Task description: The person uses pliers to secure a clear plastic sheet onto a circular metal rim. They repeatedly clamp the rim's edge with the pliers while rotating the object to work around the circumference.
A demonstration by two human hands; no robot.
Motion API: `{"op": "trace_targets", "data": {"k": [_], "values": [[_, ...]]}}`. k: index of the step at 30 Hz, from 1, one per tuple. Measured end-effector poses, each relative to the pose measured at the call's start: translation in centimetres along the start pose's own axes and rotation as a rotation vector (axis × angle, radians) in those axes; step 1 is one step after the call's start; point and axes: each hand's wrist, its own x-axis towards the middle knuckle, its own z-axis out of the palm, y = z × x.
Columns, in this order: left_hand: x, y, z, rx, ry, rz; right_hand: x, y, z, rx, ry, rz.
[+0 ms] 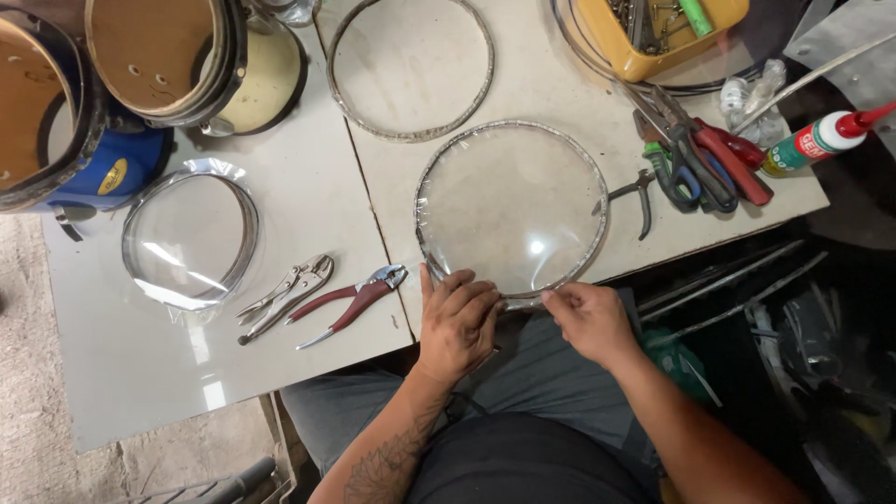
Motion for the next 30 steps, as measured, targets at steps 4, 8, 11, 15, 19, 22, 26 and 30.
{"op": "trace_targets", "data": {"k": [4, 8, 11, 15, 19, 22, 26, 30], "values": [[-0.1, 0.0, 0.0, -0.02, 0.01, -0.004, -0.7, -0.7, 0.6, -0.002, 0.048, 0.016], [-0.3, -0.1, 0.2, -0.02, 0.01, -0.009, -0.7, -0.2, 1.6, 0.077, 0.18, 0.036], [-0.3, -0.4, 0.3, -0.035, 0.018, -0.009, -1.0, -2.0, 1.6, 0.143, 0.194, 0.08], [-0.3, -0.3, 0.2, -0.054, 0.028, -0.024, -0.1, 0.5, 2.8, 0.408, 0.146, 0.18], [-0.4, -0.5, 0.0, -0.078, 0.005, -0.058, 0.1, 1.1, 2.7, 0.614, 0.081, 0.296], [-0.6, -0.7, 0.0, -0.115, 0.018, -0.1, 0.1, 1.1, 2.6, 0.712, 0.055, 0.315], [-0.8, -1.0, 0.3, -0.142, 0.027, -0.135, 0.3, 1.3, 2.5, 0.845, 0.018, 0.403], [-0.8, -1.1, 0.3, -0.158, 0.02, -0.168, 0.7, 3.4, 2.8, 0.992, -0.044, 0.438]]}}
